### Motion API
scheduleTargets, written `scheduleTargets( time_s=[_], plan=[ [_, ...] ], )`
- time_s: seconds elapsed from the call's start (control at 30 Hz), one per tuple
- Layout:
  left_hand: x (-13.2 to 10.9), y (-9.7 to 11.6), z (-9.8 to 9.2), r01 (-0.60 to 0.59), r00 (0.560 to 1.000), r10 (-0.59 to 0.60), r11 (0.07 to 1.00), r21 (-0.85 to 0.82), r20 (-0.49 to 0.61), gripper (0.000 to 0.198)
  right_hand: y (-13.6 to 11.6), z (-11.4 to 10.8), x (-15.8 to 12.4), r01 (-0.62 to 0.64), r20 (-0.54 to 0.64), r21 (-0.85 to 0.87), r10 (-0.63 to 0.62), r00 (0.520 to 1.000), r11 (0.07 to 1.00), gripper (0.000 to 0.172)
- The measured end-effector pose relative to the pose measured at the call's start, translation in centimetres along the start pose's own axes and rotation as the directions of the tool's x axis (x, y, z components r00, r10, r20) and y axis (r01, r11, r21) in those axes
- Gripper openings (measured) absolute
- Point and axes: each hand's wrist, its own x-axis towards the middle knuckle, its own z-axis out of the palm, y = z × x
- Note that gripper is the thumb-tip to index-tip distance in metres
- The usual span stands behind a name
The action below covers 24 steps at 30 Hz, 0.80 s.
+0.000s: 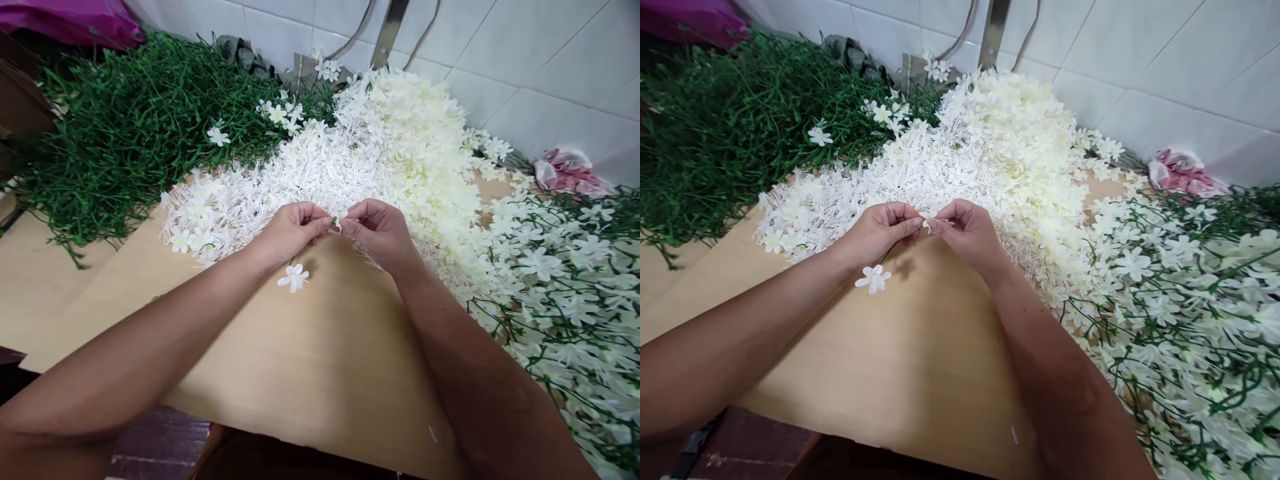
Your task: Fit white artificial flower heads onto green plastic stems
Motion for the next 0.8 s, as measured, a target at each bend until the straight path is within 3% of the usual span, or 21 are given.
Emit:
scheduleTargets(
  time_s=[0.3, 0.53, 0.8],
  plan=[
    [0.1, 0.1, 0.0, 0.012, 1.0, -0.01, 0.992, 0.123, -0.016, 0.016, 0.1, 0.5, -0.5, 0.102, -0.003, -0.191, -0.104, 0.995, 0.976, 0.026],
    [0.1, 0.4, 0.0, 0.069, 0.998, -0.068, 0.984, 0.163, -0.013, 0.018, 0.9, 1.1, -0.6, 0.097, 0.031, -0.088, -0.095, 0.995, 0.991, 0.027],
    [0.2, -0.4, -0.3, 0.018, 1.0, -0.02, 0.981, 0.195, 0.01, 0.016, 0.5, 0.7, -0.7, -0.01, 0.078, -0.025, 0.012, 0.997, 1.0, 0.035]
  ],
)
